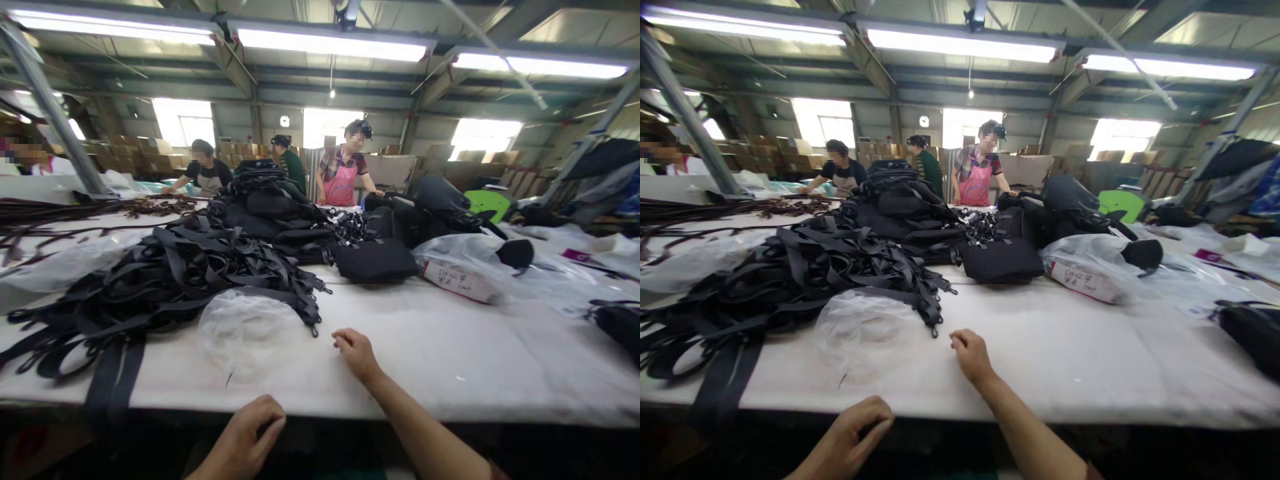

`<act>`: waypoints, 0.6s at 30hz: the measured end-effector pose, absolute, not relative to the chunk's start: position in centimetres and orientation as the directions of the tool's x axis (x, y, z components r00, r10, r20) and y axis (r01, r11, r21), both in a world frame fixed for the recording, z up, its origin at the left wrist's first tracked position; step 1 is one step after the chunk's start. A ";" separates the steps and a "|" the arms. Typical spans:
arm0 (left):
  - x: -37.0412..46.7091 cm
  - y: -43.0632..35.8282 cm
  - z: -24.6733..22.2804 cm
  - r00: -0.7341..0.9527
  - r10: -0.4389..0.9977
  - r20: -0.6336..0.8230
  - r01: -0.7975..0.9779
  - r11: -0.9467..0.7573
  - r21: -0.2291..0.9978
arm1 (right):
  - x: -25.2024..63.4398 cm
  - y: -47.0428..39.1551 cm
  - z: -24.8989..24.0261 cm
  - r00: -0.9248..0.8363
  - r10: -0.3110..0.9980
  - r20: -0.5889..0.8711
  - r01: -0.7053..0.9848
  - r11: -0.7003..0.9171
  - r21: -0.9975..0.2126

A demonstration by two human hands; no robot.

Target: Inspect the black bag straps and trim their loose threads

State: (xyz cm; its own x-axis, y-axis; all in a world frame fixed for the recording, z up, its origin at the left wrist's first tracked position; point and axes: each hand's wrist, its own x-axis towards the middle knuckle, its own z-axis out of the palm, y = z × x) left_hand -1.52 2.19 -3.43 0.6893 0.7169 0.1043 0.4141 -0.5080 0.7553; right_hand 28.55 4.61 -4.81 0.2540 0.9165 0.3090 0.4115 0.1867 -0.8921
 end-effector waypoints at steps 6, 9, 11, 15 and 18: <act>-0.6 1.6 -5.5 0.748 0.662 0.038 0.457 -0.556 0.694 | 27.8 2.9 -7.6 -0.001 0.901 0.433 0.589 0.350 -0.728; -0.1 1.4 -5.5 0.779 0.627 0.025 0.447 -0.583 0.679 | 27.9 3.4 -8.0 -0.036 0.894 0.447 0.639 0.365 -0.677; -0.2 1.5 -5.1 0.784 0.621 0.015 0.450 -0.584 0.676 | 28.0 3.5 -8.3 -0.044 0.891 0.452 0.657 0.367 -0.659; -0.9 2.5 -3.1 0.774 0.631 0.044 0.453 -0.601 0.659 | 28.0 3.4 -8.6 -0.051 0.889 0.454 0.672 0.367 -0.643; -1.4 3.8 -0.7 0.783 0.604 0.149 0.381 -0.655 0.652 | 28.0 3.4 -8.6 -0.053 0.891 0.452 0.678 0.364 -0.638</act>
State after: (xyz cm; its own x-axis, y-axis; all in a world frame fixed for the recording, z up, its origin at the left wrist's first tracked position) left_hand -1.42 3.79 -0.67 0.7831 0.6037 0.1492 0.3808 -0.6552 0.6524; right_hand 28.03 3.39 -8.60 -0.0531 0.8906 0.4517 0.6784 0.3641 -0.6382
